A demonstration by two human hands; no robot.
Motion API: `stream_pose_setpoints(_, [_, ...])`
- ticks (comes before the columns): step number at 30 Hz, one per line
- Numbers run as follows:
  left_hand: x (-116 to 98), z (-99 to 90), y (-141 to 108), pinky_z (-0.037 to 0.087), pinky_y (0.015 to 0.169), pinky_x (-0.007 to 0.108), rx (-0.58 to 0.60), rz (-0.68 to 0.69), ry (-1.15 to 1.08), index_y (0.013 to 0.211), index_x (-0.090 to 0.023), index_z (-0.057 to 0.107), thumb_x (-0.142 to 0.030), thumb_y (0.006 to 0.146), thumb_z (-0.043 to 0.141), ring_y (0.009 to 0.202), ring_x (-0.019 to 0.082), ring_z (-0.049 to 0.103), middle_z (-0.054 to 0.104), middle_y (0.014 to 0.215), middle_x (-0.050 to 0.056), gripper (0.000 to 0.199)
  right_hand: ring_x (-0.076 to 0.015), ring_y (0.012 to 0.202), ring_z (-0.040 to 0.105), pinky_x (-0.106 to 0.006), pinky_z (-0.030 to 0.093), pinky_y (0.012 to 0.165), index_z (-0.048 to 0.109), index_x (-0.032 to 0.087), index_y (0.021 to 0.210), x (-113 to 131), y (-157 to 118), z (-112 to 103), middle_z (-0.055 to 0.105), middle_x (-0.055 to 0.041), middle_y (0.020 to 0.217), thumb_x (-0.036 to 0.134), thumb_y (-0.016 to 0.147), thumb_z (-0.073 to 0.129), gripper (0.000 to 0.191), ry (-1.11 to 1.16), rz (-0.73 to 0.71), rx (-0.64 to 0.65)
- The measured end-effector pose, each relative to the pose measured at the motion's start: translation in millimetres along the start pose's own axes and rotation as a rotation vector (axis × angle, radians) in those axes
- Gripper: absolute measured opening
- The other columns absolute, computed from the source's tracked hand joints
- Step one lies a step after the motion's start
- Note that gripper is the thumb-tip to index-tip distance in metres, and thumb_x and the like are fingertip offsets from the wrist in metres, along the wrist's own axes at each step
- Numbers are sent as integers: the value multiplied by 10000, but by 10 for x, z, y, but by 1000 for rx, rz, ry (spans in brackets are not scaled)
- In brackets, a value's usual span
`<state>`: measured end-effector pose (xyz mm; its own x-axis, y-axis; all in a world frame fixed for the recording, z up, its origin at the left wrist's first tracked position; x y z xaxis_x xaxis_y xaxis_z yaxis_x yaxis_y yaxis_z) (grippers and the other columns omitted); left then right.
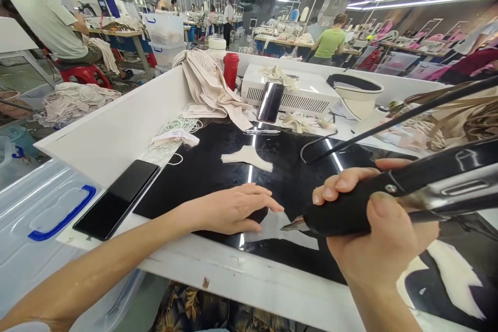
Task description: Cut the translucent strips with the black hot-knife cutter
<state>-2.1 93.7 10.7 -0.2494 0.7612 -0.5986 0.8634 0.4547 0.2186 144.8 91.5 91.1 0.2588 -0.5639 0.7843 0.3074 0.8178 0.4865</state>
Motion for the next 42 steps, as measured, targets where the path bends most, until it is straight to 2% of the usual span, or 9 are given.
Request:
stream_pose_setpoints(3, [50,38,14,325,1221,504,20,-10,-42,1435,-293,491,-261,912,747,1407,263,500,632,1389,73,583,-150,581,592,-294,528,509,621,265,1049,-46,-6,32,632,46,729,292,757,800,343,22,-3,21])
stream_pose_setpoints(6, [94,71,-3,228,1250,581,24,-47,-73,1430,-308,509,-279,891,771,1405,274,517,644,1374,70,600,-148,585,597,-294,526,523,611,266,1063,-93,-6,74,635,47,742,297,764,800,355,36,0,31])
stream_pose_setpoints(8, [110,79,-7,206,1249,612,20,-69,-93,1409,-311,534,-284,870,792,1396,286,528,654,1363,66,598,-147,588,596,-300,524,539,601,267,1074,-123,-5,97,635,50,749,302,764,799,370,41,2,30])
stream_pose_setpoints(13, [125,94,7,199,1251,613,31,-92,-60,1370,-272,553,-340,861,797,1355,295,564,657,1342,88,568,-151,600,588,-317,508,563,584,272,1081,-189,8,140,633,56,757,308,759,800,390,20,4,38])
stream_pose_setpoints(18, [170,105,8,153,1252,633,55,-116,9,1380,-264,510,-401,869,784,1400,313,518,639,1366,95,596,-153,572,579,-324,493,541,578,273,1070,-192,58,141,620,58,748,325,759,788,378,-6,-42,28])
stream_pose_setpoints(28, [170,75,-14,198,1226,671,0,-102,-5,1378,-239,507,-403,837,808,1473,329,425,651,1362,121,640,-152,587,583,-319,506,541,581,277,1053,-286,85,149,607,64,737,308,743,788,375,11,-29,17])
stream_pose_setpoints(32, [164,64,-8,171,1232,679,-24,-97,-5,1359,-248,528,-377,824,813,1461,337,444,661,1348,112,620,-152,587,587,-321,514,540,585,276,1063,-297,61,147,619,61,745,294,750,784,372,16,-36,24])
stream_pose_setpoints(37, [168,73,-5,160,1231,683,-28,-96,1,1359,-251,528,-442,800,836,1458,343,444,659,1349,117,667,-152,570,588,-325,516,540,582,269,1056,-280,52,140,630,58,731,252,769,763,339,-15,-28,8])
stream_pose_setpoints(42, [166,80,-7,164,1220,700,-28,-99,11,1371,-254,521,-458,794,835,1450,351,454,646,1367,113,688,-149,580,579,-313,504,527,575,266,1066,-259,-17,173,620,54,739,291,769,763,352,19,-4,46])
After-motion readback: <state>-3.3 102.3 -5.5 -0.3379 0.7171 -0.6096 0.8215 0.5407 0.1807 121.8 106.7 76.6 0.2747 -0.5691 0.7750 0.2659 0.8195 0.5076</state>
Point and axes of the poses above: each hand's wrist, its own y-axis towards the middle knuckle, its own z-axis out of the palm, x = y × z, the point moved 10 cm from there along y, towards the middle knuckle
